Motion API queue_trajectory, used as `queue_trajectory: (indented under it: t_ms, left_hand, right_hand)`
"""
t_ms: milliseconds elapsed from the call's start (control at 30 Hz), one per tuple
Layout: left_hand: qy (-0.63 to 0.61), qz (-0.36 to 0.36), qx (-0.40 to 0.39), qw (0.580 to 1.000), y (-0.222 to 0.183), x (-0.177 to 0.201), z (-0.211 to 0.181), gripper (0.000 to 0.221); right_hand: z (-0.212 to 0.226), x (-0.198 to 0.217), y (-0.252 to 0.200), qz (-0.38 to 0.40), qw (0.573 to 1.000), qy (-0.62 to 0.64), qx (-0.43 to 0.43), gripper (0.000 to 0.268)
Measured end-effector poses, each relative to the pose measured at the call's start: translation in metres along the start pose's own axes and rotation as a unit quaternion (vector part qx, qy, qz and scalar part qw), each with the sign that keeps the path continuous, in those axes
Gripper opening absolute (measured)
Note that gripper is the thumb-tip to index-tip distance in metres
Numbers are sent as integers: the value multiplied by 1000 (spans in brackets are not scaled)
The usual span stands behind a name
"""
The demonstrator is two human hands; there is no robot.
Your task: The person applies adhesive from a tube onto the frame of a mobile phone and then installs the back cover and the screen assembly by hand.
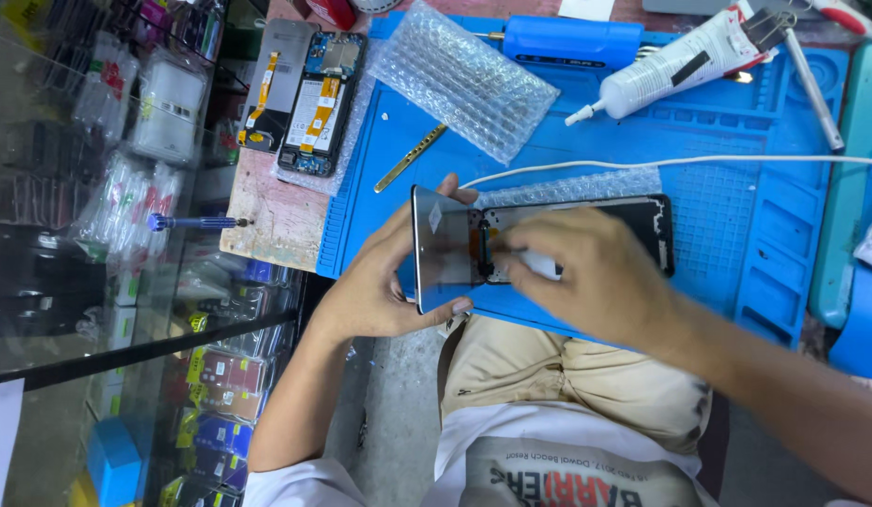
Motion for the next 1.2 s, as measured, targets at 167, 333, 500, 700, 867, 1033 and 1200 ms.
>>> queue_trajectory:
  t_ms: [167, 333, 500, 700, 867, 1033, 1200]
  left_hand:
    - [-3, 2, -7, 1000, -3, -2, 10, 77]
    - [-2, -5, 16, 1000, -2, -2, 9, 86]
    - [-5, 10, 13, 1000, 4, 0, 2, 91]
    - [17, 25, -17, 999, 10, 1, -3, 81]
    - [-33, 23, 20, 999, 10, 0, -2, 89]
    - [-26, 23, 13, 999, 10, -1, -2, 96]
    - [22, 15, -4, 1000, 10, -2, -5, 97]
  right_hand:
    - [12, -28, -28, -64, 995, 40, -57, 21]
    - [14, -35, -34, -83, 991, 51, -87, 24]
    - [11, -32, -31, -62, 989, 74, -115, 23]
    - [-1, -32, -27, 3, 976, 142, -166, 19]
    - [2, -33, -28, -20, 979, 123, -162, 17]
    - [10, -33, -30, -75, 991, 50, -102, 15]
    - [14, -24, -21, -63, 996, -8, -57, 10]
Point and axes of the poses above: each hand's wrist, its own y-axis towards the middle knuckle, its own x-axis out of the back of the hand, z = x × y, the point moved 5 cm from there along y, towards the middle knuckle, and after that the axes turned 8 degrees about -y, right-handed, at the moved point
